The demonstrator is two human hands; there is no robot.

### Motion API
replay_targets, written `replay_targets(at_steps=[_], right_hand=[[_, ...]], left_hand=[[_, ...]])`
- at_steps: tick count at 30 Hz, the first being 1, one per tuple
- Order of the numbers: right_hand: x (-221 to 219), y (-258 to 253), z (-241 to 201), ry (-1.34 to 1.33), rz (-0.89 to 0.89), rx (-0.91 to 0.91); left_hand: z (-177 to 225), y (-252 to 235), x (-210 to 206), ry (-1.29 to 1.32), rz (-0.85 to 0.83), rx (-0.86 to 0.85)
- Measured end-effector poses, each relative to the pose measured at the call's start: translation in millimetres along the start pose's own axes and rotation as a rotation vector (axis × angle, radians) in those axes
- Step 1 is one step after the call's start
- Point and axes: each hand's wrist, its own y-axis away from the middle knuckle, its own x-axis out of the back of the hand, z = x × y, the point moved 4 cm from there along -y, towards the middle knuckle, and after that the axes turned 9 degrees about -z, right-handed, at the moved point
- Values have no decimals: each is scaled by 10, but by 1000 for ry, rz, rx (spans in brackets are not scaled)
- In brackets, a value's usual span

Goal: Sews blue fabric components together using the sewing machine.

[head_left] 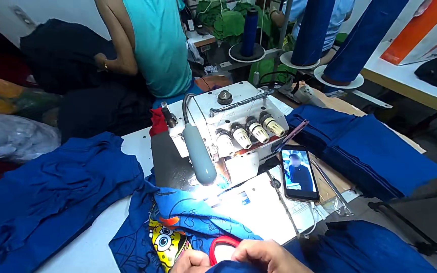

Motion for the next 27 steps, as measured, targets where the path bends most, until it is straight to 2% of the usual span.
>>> replay_targets(at_steps=[2, 5, 7, 10, 12, 15, 17, 21, 24, 27], right_hand=[[102, 81, -4, -62, 69, -54], [267, 113, 110, -87, 163, -119], [339, 102, 192, -115, 226, -136], [381, 119, 197, -123, 258, -120], [377, 121, 189, -98, 261, -129], [377, 99, 124, -23, 246, -127], [421, 66, 53, 54, 256, -114], [549, 35, -14, 100, 301, -91], [601, 60, 30, 174, 340, -98], [538, 106, -147, 306, 340, -26]], left_hand=[[37, -55, 38, -29, -24, 13], [21, -104, 6, -100, 63, 99], [-46, -132, 0, -37, 94, 221], [-62, -123, -16, 107, 42, 331], [-67, -116, -38, 199, -11, 327], [-50, -140, -40, 153, -26, 281], [-48, -149, -2, 141, 1, 320], [-114, -123, 40, 279, -10, 433], [-95, -49, 35, 326, 38, 331], [15, -25, 104, 154, 88, 161]])
